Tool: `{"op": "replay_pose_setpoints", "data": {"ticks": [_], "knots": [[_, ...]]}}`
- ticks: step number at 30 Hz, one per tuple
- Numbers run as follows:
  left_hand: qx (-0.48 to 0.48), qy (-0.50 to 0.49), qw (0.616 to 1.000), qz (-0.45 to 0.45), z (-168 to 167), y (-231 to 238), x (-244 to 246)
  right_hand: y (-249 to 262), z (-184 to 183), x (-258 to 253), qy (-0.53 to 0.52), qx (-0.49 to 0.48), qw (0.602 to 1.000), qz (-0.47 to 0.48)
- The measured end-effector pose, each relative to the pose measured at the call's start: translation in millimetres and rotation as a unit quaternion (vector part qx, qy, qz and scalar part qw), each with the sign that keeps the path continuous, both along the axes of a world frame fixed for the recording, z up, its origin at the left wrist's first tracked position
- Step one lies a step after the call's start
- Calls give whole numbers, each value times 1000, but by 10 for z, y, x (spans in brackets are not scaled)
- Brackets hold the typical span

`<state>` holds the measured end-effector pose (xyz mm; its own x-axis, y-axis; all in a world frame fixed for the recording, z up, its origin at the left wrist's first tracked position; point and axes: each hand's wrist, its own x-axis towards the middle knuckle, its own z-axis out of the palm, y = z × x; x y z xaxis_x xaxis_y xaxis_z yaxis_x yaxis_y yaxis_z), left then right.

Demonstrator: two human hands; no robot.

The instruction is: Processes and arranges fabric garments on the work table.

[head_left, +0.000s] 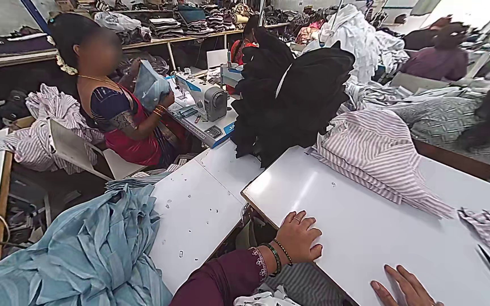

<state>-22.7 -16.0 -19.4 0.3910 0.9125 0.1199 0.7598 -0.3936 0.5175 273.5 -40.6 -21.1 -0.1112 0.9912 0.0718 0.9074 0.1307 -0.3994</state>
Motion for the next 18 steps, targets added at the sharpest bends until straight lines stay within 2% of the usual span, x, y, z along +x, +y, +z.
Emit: {"op": "replay_pose_setpoints", "data": {"ticks": [18], "knots": [[-14, 10, 1000, -22, 12, 7, -26, -16, 7, -4, -2, -5, 1000, -8]]}}
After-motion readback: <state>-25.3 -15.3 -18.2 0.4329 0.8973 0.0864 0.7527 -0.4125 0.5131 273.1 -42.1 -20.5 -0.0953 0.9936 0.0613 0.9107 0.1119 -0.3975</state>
